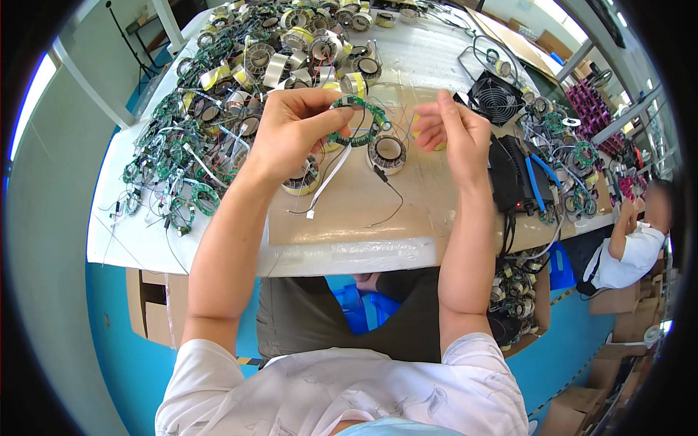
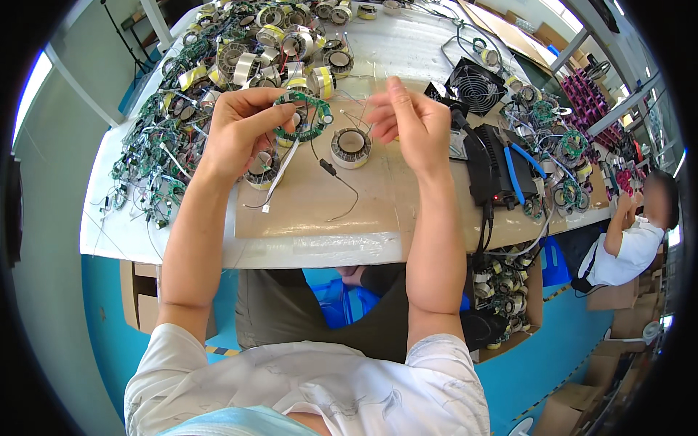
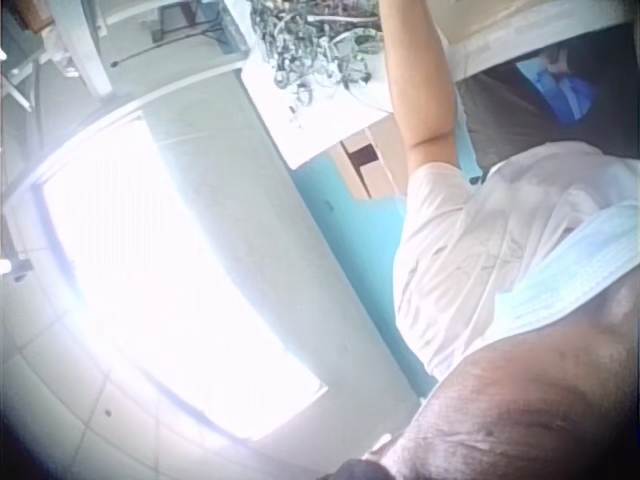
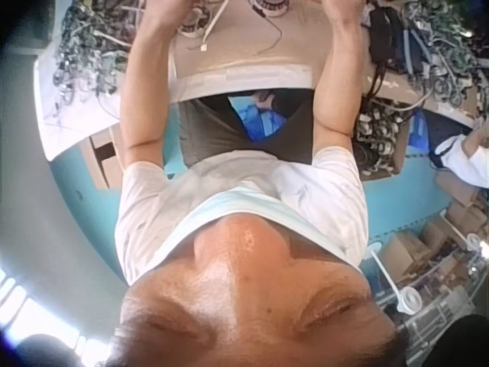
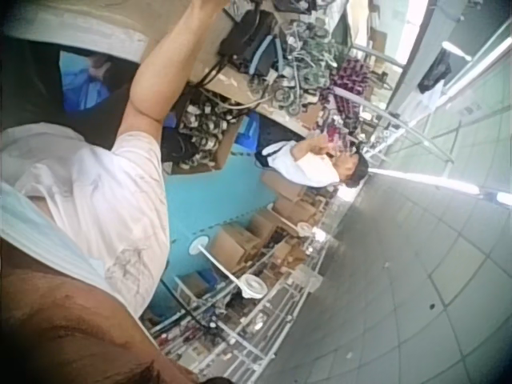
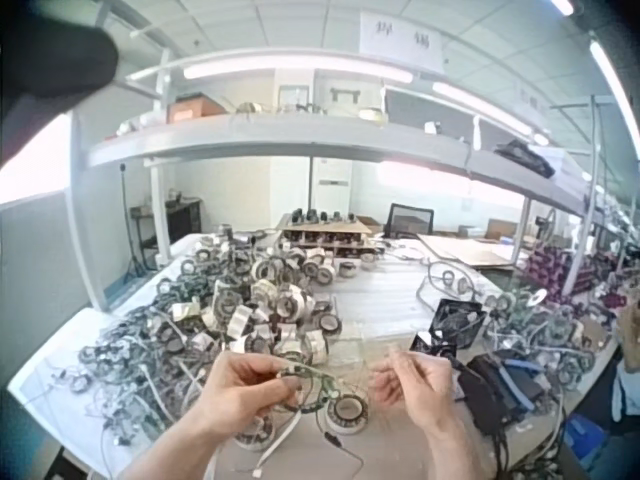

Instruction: Soldering wires onto circular LED circuit boards at a workbench.

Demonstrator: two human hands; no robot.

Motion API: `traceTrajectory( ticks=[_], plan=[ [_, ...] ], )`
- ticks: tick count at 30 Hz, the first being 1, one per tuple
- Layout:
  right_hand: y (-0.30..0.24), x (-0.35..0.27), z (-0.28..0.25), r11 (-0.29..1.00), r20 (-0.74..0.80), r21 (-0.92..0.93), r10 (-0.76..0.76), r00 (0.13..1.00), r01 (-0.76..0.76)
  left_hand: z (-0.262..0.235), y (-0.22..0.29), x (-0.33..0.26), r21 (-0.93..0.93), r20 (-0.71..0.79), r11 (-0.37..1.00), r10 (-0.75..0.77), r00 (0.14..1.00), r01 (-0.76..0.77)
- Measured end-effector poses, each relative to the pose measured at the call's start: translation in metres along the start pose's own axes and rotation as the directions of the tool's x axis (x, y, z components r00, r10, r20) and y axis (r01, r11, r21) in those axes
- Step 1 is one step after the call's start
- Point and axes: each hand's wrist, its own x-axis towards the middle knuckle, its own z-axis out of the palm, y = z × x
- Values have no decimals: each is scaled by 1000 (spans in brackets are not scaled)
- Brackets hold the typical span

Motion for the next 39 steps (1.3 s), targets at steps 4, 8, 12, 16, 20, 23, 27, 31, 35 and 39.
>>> traceTrajectory(
  ticks=[4,8,12,16,20,23,27,31,35,39],
  plan=[
    [16,7,3,894,-75,-442,-112,991,68,6,-8,-1,-2,-68,997,72,995,-73],
    [9,-2,23,685,146,-727,97,985,40,16,-15,-6,-43,-233,983,164,958,-179],
    [11,-11,43,557,99,-830,101,990,26,19,-17,-5,-138,-209,970,170,963,-201],
    [14,-5,29,688,269,-717,120,955,115,20,-19,-6,-79,-229,980,162,960,-184],
    [20,-5,-4,820,609,-467,27,792,331,23,-21,-2,87,-321,988,147,936,-125],
    [21,-9,-1,788,505,-545,35,862,287,20,-18,-3,178,-351,977,171,920,-114],
    [20,-4,-10,761,529,-590,111,841,270,18,-14,-4,170,-361,972,213,908,-160],
    [15,-6,-30,799,599,-513,72,797,313,13,-25,1,303,-425,853,519,742,-424],
    [18,-5,-39,824,640,-450,30,768,344,20,-22,-1,665,-305,493,865,398,-561],
    [12,-4,-37,824,710,-434,66,701,363,44,-33,0,662,-49,454,820,570,-596]
  ],
)
